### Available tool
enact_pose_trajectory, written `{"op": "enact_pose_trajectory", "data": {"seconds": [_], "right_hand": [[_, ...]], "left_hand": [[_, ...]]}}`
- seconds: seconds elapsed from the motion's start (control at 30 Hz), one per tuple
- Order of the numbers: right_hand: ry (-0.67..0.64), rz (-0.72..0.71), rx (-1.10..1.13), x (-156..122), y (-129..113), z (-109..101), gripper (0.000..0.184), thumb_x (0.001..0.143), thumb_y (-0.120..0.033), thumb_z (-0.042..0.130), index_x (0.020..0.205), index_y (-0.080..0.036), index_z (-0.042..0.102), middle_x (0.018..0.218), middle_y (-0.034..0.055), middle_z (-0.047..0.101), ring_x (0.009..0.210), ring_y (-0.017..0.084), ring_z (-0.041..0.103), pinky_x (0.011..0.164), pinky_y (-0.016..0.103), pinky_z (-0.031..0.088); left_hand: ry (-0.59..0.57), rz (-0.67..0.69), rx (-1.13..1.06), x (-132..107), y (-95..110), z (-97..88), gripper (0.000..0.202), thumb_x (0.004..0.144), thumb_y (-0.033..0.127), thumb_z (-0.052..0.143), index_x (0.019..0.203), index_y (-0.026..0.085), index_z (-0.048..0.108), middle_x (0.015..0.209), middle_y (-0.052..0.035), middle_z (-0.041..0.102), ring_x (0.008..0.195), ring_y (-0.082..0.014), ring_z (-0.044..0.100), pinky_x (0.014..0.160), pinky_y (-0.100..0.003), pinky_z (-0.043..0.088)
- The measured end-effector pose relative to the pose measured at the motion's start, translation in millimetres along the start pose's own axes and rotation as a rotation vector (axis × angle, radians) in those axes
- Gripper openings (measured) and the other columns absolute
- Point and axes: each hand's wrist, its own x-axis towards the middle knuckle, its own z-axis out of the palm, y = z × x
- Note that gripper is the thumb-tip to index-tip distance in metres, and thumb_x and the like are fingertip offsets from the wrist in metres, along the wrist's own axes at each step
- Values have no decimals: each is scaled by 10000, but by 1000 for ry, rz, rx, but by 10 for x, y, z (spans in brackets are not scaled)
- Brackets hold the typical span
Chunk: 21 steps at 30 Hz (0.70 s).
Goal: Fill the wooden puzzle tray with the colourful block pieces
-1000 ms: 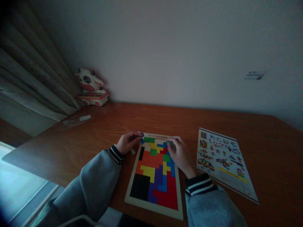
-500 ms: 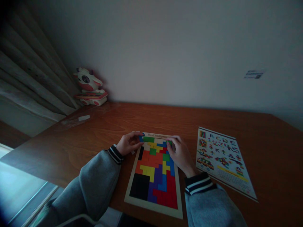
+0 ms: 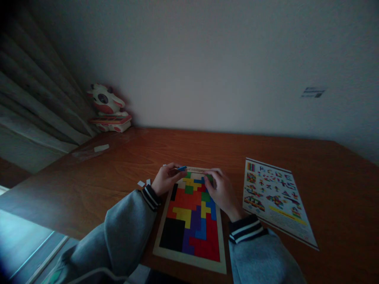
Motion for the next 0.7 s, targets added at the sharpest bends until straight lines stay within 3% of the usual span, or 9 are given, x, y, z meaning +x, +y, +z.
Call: {"op": "enact_pose_trajectory", "data": {"seconds": [0.13,0.2,0.33,0.43,0.6,0.7], "right_hand": [[-73,-11,136,7,-132,27,232,923,-390,564,1086,-242,637,1107,77,662,1019,226,627,912,412,507],[-95,27,215,10,-200,58,255,914,-403,580,1113,-252,633,1132,72,673,998,219,647,888,407,530],[-93,103,347,13,-279,117,243,903,-420,585,1052,-245,663,1089,70,710,970,225,678,851,410,561],[-66,146,364,13,-259,122,230,892,-426,595,981,-237,691,1032,66,733,963,229,688,867,414,555],[37,199,268,46,-116,59,308,911,-455,542,1053,-225,689,1038,86,739,928,237,698,837,409,556],[18,152,170,97,-52,59,297,935,-425,496,1049,-230,688,1020,81,743,912,234,700,823,401,556]], "left_hand": [[38,115,73,7,58,86,339,823,471,698,775,136,678,859,-80,698,819,-186,663,750,-305,535],[3,176,101,-3,82,113,349,822,485,695,766,141,707,864,-79,698,827,-184,654,771,-311,530],[-103,106,-19,-29,79,151,366,794,495,723,852,134,719,873,-80,721,823,-194,672,777,-328,547],[-102,69,-29,-40,61,151,383,795,483,725,923,123,702,905,-93,728,836,-201,681,786,-333,554],[18,231,356,-39,98,68,299,898,352,616,1117,152,652,1037,-109,708,936,-213,661,835,-350,538],[-18,375,623,-33,107,28,244,915,275,570,1119,176,660,1066,-107,706,999,-241,639,918,-409,498]]}}
